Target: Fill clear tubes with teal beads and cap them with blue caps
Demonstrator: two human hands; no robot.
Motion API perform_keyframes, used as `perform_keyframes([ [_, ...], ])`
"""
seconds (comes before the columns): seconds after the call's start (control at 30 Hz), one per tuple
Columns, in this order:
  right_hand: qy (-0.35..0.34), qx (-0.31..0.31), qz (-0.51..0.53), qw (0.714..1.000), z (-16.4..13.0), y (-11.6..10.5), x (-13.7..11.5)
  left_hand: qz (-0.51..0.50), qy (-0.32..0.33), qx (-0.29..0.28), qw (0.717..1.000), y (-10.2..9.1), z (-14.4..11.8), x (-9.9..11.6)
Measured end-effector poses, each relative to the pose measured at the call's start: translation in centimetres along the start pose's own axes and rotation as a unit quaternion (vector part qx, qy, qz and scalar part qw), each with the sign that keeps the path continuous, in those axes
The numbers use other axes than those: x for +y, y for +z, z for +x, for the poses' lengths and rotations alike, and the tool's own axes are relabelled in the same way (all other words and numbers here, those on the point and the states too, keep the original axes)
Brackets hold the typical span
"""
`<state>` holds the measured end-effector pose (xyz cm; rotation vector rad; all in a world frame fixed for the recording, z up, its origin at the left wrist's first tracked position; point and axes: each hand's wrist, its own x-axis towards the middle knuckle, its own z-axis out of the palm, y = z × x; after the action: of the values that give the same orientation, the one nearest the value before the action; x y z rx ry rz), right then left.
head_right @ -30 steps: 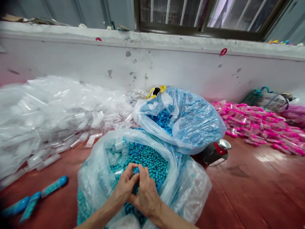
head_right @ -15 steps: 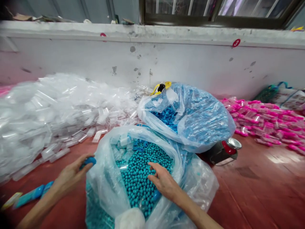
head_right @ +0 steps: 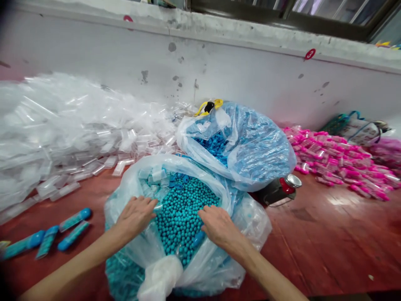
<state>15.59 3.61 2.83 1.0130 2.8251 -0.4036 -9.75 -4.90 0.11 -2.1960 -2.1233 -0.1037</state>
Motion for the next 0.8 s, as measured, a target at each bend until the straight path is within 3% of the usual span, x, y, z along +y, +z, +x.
perform_keyframes([
  [0.1,0.002,-0.016,-0.076,0.997,0.1,1.5,-0.1,0.003,0.023,0.002,1.000,2.4,0.7,0.9],
  [0.2,0.001,-0.033,-0.084,0.996,1.5,3.1,0.2,-0.037,0.049,0.000,0.998,2.8,1.4,1.7],
  [0.27,-0.010,-0.048,-0.049,0.998,2.7,3.4,0.5,-0.098,0.047,-0.011,0.994,2.5,2.0,2.5],
  [0.33,-0.008,-0.043,0.030,0.999,3.8,3.0,0.8,-0.190,-0.003,-0.054,0.980,2.4,2.8,3.2],
  [0.43,0.026,-0.015,0.154,0.988,4.8,2.3,1.3,-0.310,-0.075,-0.127,0.939,2.9,4.4,4.0],
  [0.53,0.026,0.036,0.193,0.980,5.2,2.6,1.8,-0.375,-0.094,-0.160,0.908,3.8,6.2,4.4],
  [0.67,0.025,0.069,0.143,0.987,5.4,4.0,2.1,-0.493,-0.169,-0.191,0.832,5.1,8.1,5.6],
  [0.73,0.038,0.068,0.128,0.989,5.4,4.5,2.3,-0.571,-0.212,-0.197,0.768,5.6,8.7,6.7],
  [0.8,0.042,0.077,0.150,0.985,5.4,4.4,2.8,-0.657,-0.242,-0.200,0.685,6.1,8.9,7.7],
])
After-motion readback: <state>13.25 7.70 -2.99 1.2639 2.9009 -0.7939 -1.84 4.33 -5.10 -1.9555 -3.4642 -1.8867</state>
